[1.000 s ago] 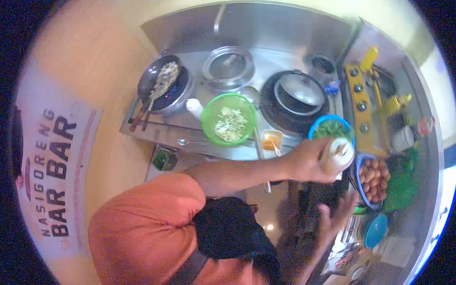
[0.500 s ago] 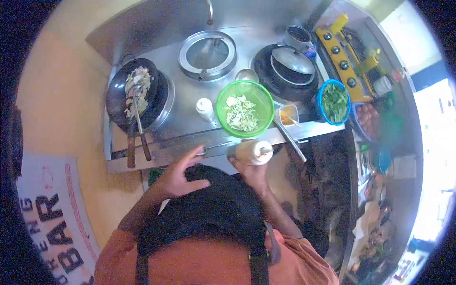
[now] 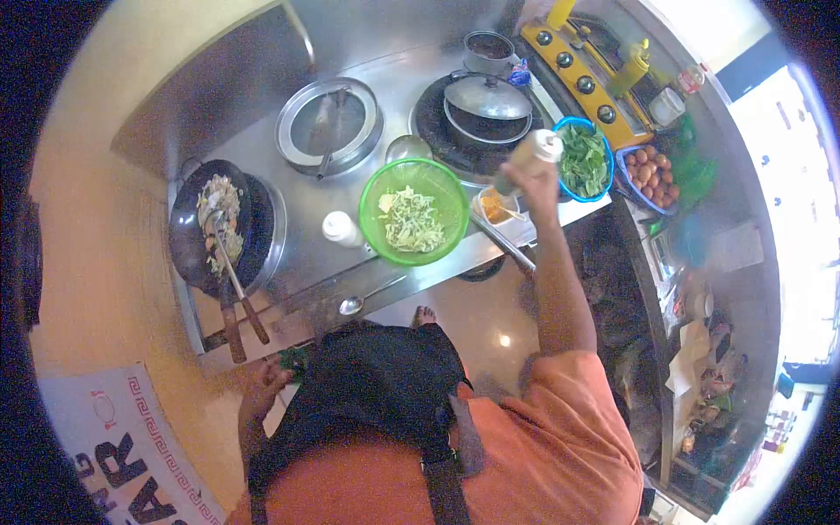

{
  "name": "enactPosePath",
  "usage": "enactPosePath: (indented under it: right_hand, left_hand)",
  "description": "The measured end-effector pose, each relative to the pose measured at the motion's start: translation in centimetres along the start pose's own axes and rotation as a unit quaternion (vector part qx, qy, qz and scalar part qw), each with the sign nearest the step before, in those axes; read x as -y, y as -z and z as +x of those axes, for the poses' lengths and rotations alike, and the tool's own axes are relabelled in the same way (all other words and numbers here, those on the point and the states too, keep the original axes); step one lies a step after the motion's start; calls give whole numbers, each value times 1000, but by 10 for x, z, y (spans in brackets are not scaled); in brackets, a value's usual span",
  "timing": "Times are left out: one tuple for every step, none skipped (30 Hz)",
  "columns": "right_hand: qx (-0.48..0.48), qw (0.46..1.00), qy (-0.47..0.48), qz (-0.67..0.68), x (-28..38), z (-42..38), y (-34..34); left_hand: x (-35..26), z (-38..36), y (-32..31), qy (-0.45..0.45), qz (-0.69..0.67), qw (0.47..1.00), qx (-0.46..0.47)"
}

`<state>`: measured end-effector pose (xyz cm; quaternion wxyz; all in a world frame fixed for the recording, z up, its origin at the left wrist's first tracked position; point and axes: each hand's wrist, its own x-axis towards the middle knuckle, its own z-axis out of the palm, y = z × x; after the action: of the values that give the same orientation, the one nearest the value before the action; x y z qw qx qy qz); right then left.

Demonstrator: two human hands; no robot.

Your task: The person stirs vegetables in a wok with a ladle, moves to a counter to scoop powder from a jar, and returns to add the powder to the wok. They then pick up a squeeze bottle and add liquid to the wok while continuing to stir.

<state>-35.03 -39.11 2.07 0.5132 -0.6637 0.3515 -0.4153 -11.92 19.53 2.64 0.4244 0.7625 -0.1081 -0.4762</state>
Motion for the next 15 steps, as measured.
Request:
enactPosePath:
  right_hand:
    - [27,999,-9,27,-17,12,-7]
    - [45,998,-32,4,-37,27,-14]
    - [65,996,-56,-19,-53,37,-21]
    - [69,996,-59,-13,-62,40,-28]
    - [92,992,-84,11,-70,43,-35]
    - [117,987,-108,34,-78,46,-41]
    - [125,985,-109,37,-98,50,-43]
    - [140,984,-97,-58,-116,54,-43]
    - [157,972,-82,-153,-129,59,-42]
    - [182,973,-120,-72,-130,54,-40]
    - [165,967,-65,-183,-128,53,-40]
    - [221,959,-63,-165,-56,40,-50]
    - [272,955,-77,-85,-101,54,-44]
    - [290,951,-50,-88,-96,54,-43]
    - [281,950,-112,-73,-112,58,-40]
  left_hand:
    - [4,3,-4,0,4,1000,-1]
    - [4,5,-9,48,44,998,17]
    - [7,6,-12,97,83,991,33]
    - [18,9,-14,115,61,991,35]
    - [27,9,-13,119,61,991,29]
    - [32,6,-15,126,35,991,17]
    - [35,5,-16,132,7,991,4]
    - [38,5,-15,135,1,991,-4]
    - [41,3,-14,141,-30,990,-9]
    - [46,-4,-15,148,-66,987,-21]
    - [53,-10,-15,154,-85,983,-49]
    - [57,-10,-12,145,-81,986,-37]
    - [64,-12,-6,136,-77,987,-24]
    - [71,-13,-3,138,-87,986,-34]
    - [77,-12,0,138,-94,985,-38]
